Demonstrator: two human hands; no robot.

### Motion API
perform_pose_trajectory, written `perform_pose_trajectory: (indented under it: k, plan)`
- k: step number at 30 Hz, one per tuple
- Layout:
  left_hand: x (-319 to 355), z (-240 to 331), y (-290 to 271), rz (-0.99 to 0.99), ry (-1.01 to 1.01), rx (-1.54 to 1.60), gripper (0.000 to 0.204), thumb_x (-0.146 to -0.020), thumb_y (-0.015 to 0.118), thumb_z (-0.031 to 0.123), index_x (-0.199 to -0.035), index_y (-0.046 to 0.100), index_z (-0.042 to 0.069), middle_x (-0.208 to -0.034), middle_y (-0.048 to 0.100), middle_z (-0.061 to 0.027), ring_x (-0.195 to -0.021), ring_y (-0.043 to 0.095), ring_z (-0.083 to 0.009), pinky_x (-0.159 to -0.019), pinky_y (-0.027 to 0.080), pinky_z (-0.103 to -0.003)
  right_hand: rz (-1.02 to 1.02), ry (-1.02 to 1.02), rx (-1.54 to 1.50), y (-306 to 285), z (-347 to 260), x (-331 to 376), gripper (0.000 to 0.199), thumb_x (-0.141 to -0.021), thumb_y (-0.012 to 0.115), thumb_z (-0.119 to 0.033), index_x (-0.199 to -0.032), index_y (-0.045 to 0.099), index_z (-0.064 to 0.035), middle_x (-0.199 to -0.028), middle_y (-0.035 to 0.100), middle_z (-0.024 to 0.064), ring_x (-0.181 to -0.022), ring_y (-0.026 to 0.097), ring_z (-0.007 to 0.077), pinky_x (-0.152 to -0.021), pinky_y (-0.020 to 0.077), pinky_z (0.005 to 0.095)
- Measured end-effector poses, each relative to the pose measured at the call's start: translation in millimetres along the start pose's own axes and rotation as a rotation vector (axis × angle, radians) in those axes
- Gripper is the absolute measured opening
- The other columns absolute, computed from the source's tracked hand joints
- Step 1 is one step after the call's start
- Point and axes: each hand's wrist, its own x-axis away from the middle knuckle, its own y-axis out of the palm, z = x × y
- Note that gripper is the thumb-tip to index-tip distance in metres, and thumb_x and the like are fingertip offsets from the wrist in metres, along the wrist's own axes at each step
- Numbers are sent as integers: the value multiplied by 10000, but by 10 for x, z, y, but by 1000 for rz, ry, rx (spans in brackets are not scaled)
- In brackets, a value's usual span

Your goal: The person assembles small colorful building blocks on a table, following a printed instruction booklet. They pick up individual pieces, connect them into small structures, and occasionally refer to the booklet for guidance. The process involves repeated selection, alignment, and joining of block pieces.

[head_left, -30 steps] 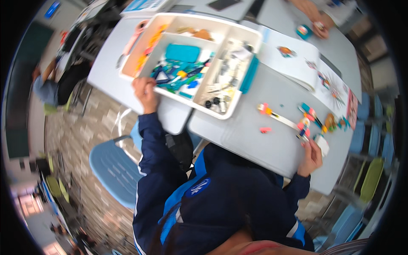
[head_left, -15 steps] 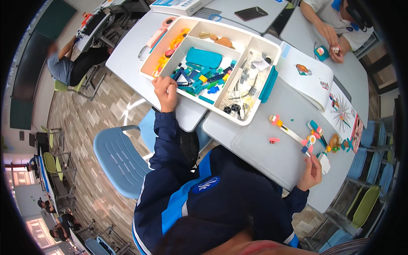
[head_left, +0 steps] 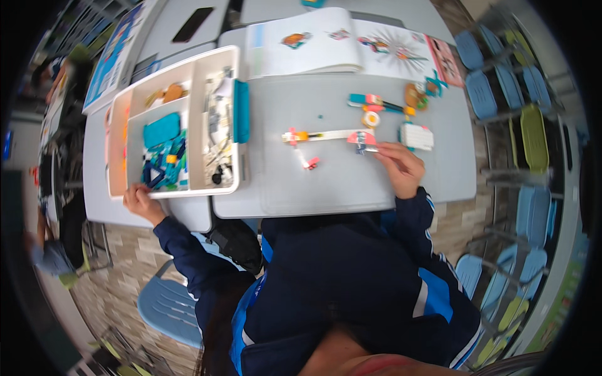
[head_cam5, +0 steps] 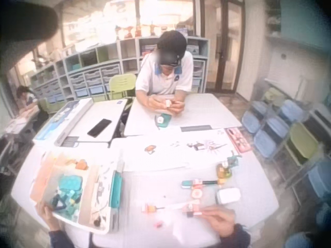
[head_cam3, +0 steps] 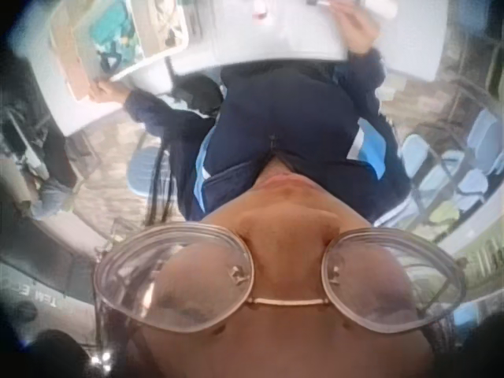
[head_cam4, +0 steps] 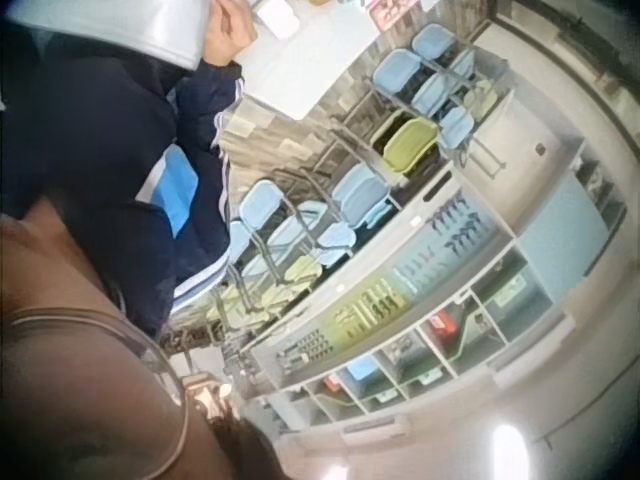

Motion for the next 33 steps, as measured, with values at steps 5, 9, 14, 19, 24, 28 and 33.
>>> perform_pose_trajectory:
  k: [5,9,14,19,24,28,33]
  plan:
    - [-8,22,-24,-79,-59,-25,227,-831,489,147,-646,582,56,-662,562,-64,-689,512,-263,-695,399,-410,-27,-72,-32,7,-60,-28,172,-785,734,117,-931,727,27,-988,743,152,-885,716,265,-775,566,323]
    - [-87,743,-304,-129,-86,66,277,-868,612,53,-1136,657,-4,-1163,672,-132,-1069,608,-244,-982,440,-356,-129,-152,14,-26,-242,-29,200,-758,732,117,-930,732,14,-986,739,159,-880,716,290,-768,572,329]
    - [309,2549,-488,-664,-110,816,535,-881,718,167,-1341,523,-25,-1319,598,-172,-1341,467,-333,-1177,257,-473,-204,-71,-290,114,-556,132,178,-774,714,115,-895,716,-15,-1044,727,146,-891,719,271,-736,576,315]
    - [558,3418,-108,-1307,-333,1183,497,-859,773,80,-1313,583,9,-1246,636,-147,-1148,614,-240,-960,493,-349,-240,-128,-396,179,-643,102,190,-763,733,128,-906,709,5,-1038,717,189,-875,724,289,-718,580,329]
    - [739,3638,19,-1297,-396,1278,308,-907,719,39,-1197,636,-25,-1174,657,-105,-1050,636,-190,-907,512,-310,-293,-161,-173,-192,-539,103,264,-742,773,25,-999,751,-35,-1155,692,143,-954,698,289,-803,575,345]
    - [790,3670,154,-1172,-618,1387,226,-935,673,23,-1151,629,-28,-1130,654,-101,-867,644,-157,-762,535,-291,-241,-98,206,-728,-309,-52,447,-714,822,-104,-1150,729,-79,-1343,585,173,-1214,564,357,-1014,476,437]
    - [696,3834,300,-1139,-849,1474,246,-1008,581,118,-1221,557,-4,-1007,679,-173,-656,597,-128,-593,496,-261,-427,-14,506,-967,25,-240,657,-691,850,-300,-1313,657,-222,-1519,419,157,-1401,374,377,-1146,330,499]
